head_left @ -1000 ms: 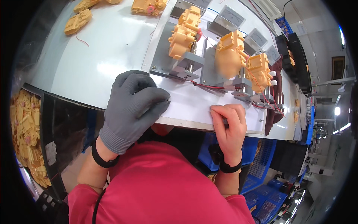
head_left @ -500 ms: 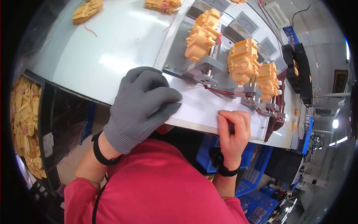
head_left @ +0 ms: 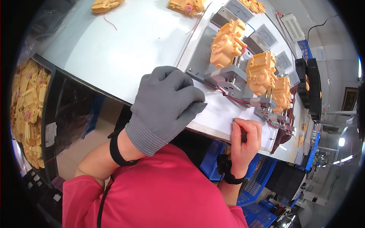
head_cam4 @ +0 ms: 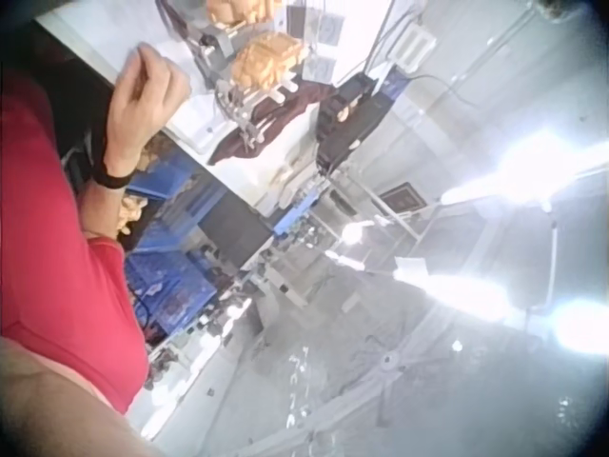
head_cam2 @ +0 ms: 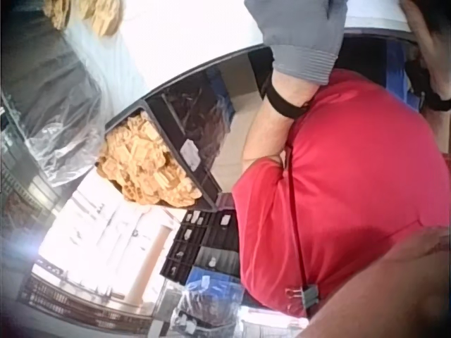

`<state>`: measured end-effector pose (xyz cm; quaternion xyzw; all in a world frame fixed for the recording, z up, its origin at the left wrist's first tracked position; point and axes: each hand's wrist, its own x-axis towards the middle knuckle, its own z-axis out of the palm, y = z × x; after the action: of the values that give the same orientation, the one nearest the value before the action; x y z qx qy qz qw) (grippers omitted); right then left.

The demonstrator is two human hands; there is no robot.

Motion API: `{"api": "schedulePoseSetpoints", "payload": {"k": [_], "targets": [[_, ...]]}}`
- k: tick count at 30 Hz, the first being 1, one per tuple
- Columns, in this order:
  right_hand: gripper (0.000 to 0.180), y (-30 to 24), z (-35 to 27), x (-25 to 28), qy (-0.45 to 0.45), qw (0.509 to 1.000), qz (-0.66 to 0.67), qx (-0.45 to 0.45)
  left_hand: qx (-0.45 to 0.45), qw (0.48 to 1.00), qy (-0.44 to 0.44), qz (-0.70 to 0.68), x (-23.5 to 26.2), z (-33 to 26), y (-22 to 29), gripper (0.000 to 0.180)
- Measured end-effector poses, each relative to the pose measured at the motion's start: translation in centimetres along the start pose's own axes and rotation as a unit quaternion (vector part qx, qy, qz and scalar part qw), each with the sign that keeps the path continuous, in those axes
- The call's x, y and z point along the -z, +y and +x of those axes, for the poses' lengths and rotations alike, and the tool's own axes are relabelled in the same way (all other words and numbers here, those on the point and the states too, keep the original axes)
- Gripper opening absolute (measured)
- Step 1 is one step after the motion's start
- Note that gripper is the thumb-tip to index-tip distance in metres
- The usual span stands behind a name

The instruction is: The person repeatedly picks up yellow plastic components from a pile, places them into a multi-station testing fixture, and removes them after a brief interval. The person handles the parts one at a time and cycles through the stations, with no visible final destination for the tested items shown.

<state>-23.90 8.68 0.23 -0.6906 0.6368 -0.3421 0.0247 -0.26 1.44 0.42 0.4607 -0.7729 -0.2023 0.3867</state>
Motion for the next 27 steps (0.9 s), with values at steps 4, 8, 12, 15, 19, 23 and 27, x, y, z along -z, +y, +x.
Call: {"api": "schedulePoseSetpoints", "payload": {"k": [4, 8, 12, 15, 19, 23, 27], "targets": [[0.020, 0.06, -0.16, -0.07, 0.003, 1.000, 0.002, -0.006, -0.001, 1.000, 0.014, -0.001, -0.34, -0.09, -0.07, 0.011], [0.019, 0.03, -0.13, -0.01, 0.001, 1.000, -0.002, -0.006, -0.001, 1.000, 0.018, -0.001, -0.36, -0.08, -0.15, 0.011], [0.019, -0.06, -0.16, -0.01, 0.000, 1.000, -0.001, -0.017, 0.004, 1.000, 0.025, -0.006, -0.57, -0.21, -0.23, 0.011], [0.019, -0.13, -0.11, 0.04, -0.002, 1.000, -0.004, -0.015, 0.002, 1.000, 0.029, -0.002, -0.58, -0.23, -0.26, 0.011], [0.017, -0.14, -0.08, -0.04, -0.005, 1.000, -0.019, -0.007, -0.001, 0.999, 0.036, 0.000, -0.53, -0.30, -0.30, 0.011], [0.015, -0.30, -0.08, -0.01, -0.002, 1.000, -0.003, -0.020, 0.001, 0.999, 0.044, -0.006, -0.41, -0.38, -0.29, 0.011], [0.010, -0.51, -0.02, -0.06, -0.005, 1.000, -0.009, -0.010, -0.009, 0.998, 0.056, -0.006, -0.70, -0.47, -0.49, 0.012]]}}
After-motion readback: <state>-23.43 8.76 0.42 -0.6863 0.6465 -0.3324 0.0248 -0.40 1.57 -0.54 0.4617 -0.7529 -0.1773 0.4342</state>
